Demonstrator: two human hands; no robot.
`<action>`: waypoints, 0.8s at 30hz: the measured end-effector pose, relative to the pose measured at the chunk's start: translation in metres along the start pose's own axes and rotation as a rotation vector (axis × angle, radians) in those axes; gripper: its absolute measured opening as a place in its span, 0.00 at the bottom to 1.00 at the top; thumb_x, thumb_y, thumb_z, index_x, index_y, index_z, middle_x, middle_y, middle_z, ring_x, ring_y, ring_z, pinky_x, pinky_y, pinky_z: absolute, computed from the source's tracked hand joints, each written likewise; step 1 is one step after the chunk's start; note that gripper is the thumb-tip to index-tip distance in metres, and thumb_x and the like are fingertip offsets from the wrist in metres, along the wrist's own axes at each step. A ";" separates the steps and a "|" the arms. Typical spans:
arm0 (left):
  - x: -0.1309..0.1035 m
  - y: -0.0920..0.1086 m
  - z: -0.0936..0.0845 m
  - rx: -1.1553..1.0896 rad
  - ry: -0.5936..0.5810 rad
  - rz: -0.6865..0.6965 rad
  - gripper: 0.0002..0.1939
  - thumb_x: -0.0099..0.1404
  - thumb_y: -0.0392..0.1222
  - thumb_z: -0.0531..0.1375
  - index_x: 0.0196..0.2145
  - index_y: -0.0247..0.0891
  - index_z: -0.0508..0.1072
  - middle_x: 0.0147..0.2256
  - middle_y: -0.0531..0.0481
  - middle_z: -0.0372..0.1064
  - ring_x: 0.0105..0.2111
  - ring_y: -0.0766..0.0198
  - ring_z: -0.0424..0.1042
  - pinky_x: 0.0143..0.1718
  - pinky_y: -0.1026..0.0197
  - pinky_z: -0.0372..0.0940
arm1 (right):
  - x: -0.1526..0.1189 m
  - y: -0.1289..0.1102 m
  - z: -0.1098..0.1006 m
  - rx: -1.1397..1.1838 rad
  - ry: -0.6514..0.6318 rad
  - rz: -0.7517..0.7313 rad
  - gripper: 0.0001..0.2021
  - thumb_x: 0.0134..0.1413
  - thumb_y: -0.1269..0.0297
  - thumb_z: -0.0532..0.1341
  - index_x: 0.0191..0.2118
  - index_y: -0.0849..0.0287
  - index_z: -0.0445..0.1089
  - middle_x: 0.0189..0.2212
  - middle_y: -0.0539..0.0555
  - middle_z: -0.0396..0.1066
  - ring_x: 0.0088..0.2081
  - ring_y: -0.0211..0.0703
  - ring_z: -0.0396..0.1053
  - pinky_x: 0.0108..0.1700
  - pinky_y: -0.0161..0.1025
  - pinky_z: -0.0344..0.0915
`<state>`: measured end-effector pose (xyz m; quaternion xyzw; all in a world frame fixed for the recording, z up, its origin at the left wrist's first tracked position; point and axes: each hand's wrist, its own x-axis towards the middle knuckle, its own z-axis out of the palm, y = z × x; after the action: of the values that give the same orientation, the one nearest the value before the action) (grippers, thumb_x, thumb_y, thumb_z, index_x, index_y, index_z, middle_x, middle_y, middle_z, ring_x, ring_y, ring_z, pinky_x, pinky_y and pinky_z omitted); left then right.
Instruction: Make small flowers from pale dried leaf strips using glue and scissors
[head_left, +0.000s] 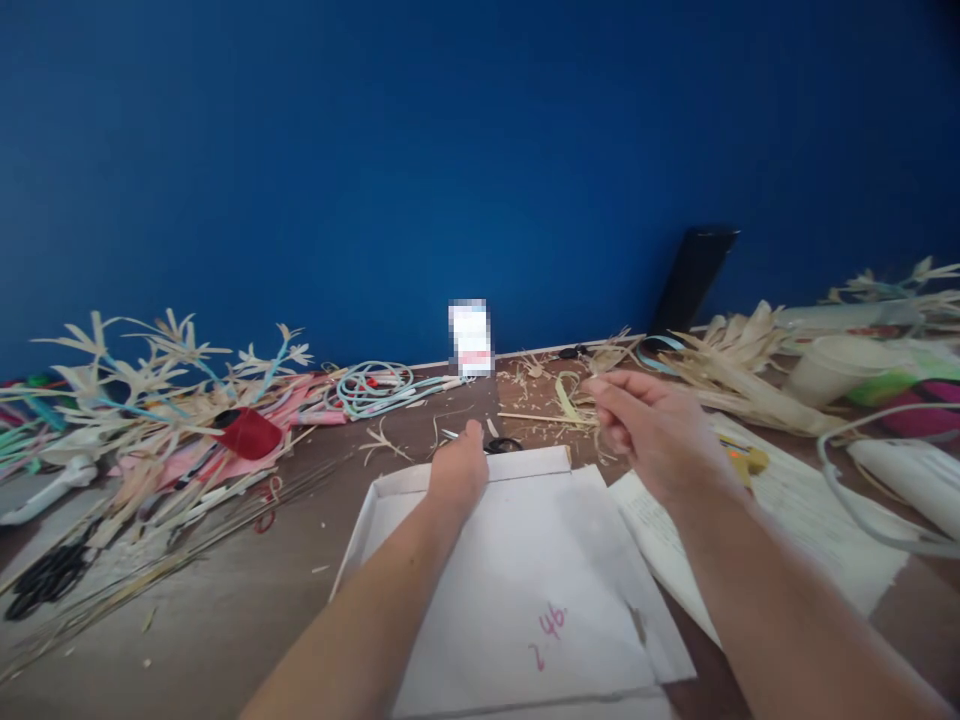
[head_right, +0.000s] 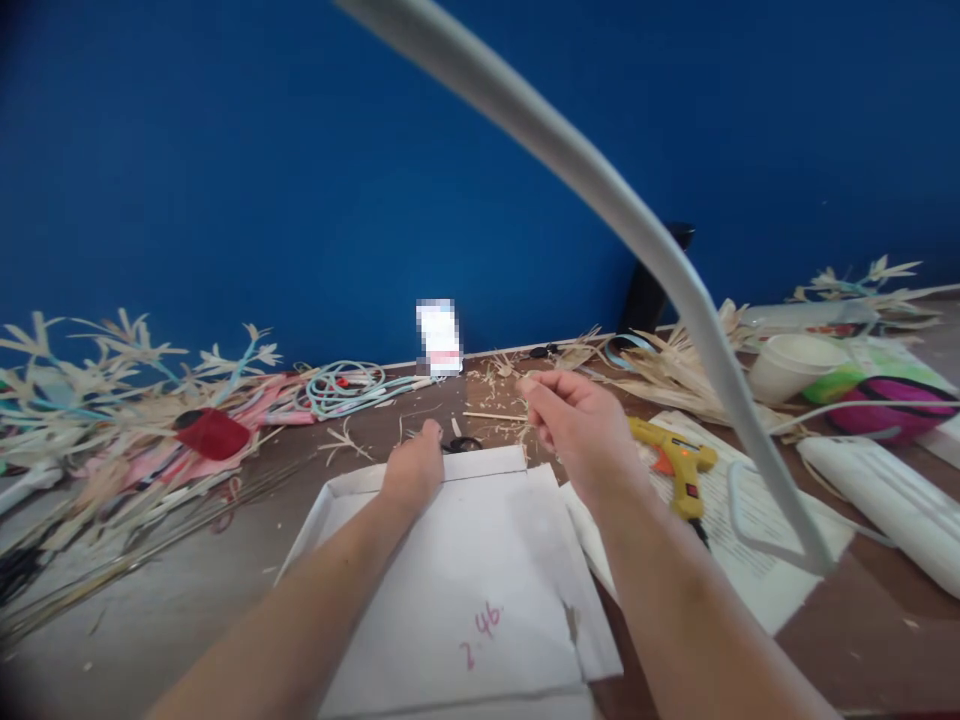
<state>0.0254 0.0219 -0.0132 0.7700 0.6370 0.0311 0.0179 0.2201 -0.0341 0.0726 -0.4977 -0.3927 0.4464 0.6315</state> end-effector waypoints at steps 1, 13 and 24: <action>0.000 0.000 0.004 -0.006 0.029 -0.015 0.08 0.62 0.34 0.45 0.39 0.38 0.58 0.30 0.45 0.70 0.31 0.58 0.71 0.31 0.61 0.59 | 0.003 0.001 0.007 0.003 -0.011 0.010 0.13 0.40 0.57 0.66 0.30 0.61 0.69 0.16 0.45 0.60 0.15 0.26 0.51 0.15 0.26 0.45; -0.008 -0.005 0.021 -0.158 0.281 -0.005 0.10 0.66 0.40 0.43 0.35 0.38 0.63 0.28 0.47 0.68 0.29 0.60 0.69 0.28 0.63 0.57 | 0.047 0.094 0.096 0.118 0.171 -0.009 0.16 0.43 0.52 0.60 0.31 0.61 0.69 0.16 0.46 0.62 0.16 0.31 0.54 0.16 0.30 0.51; 0.032 -0.012 0.006 -1.115 0.688 -0.291 0.15 0.62 0.48 0.51 0.36 0.36 0.72 0.33 0.46 0.69 0.33 0.63 0.68 0.37 0.60 0.62 | 0.054 0.121 0.092 0.138 0.036 0.070 0.17 0.42 0.52 0.62 0.33 0.61 0.68 0.18 0.47 0.63 0.16 0.29 0.54 0.16 0.28 0.49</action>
<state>0.0200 0.0551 -0.0197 0.4978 0.5924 0.5966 0.2129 0.1288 0.0559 -0.0251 -0.4745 -0.3320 0.4849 0.6554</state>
